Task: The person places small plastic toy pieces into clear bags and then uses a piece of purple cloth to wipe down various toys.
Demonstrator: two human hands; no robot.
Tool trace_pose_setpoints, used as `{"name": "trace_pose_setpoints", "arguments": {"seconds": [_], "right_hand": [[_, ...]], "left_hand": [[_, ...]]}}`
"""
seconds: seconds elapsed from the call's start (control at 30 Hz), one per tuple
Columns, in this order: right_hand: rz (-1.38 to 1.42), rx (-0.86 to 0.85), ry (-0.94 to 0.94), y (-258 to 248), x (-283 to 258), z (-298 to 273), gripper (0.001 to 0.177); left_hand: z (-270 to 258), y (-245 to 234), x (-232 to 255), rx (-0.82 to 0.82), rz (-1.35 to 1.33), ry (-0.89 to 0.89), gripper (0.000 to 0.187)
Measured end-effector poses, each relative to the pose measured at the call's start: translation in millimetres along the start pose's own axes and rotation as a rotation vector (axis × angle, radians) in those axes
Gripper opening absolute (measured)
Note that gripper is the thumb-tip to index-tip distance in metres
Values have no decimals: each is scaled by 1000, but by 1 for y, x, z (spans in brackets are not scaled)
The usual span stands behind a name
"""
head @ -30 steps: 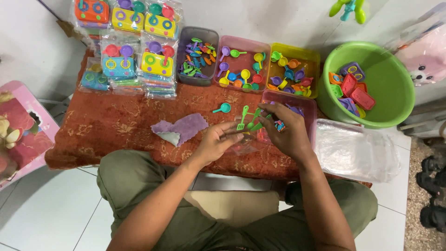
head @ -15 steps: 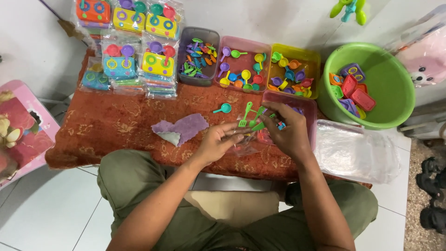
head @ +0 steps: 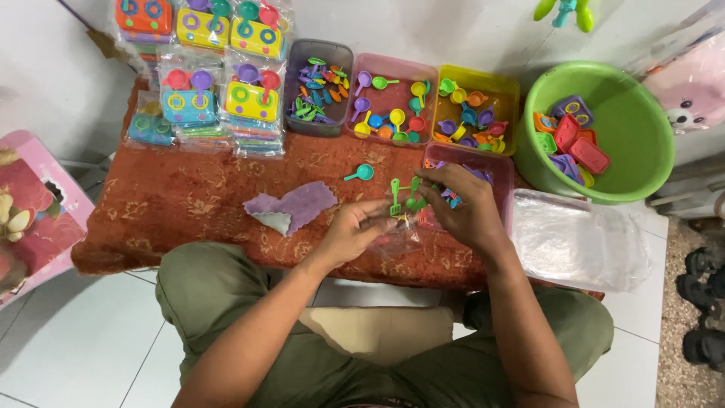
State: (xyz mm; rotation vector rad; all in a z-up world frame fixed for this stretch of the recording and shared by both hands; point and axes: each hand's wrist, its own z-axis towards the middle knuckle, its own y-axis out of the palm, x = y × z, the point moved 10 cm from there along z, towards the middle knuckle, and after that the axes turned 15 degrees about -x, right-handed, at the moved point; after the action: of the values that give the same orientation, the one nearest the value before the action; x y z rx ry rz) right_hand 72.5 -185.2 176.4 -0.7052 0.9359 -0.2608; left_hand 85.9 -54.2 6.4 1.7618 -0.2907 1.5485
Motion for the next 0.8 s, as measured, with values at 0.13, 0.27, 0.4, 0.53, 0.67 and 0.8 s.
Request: {"name": "trace_pose_setpoints", "arguments": {"seconds": [0.13,0.27,0.4,0.53,0.67,0.8], "right_hand": [[21,-40,-1,6,1,0,28],[28,-73,8,11,2,-1,31],[0,-21,9,13,10,-4,31],[16,-6,23,17,13,-6,30],[15,-29,34,19,8,-5,30],[-36,26,37,16,5,-8,32]], "left_hand": [[-3,-2,-4,3,3,-16,48],[-1,-7,-1,19,24,25,45],[-3,3,14,17,-14,39,48],[-5,8,28,8,27,83,43],[-7,9,25,28,-38,80,42],[-10,12,26,-19,-43,147,52]]}}
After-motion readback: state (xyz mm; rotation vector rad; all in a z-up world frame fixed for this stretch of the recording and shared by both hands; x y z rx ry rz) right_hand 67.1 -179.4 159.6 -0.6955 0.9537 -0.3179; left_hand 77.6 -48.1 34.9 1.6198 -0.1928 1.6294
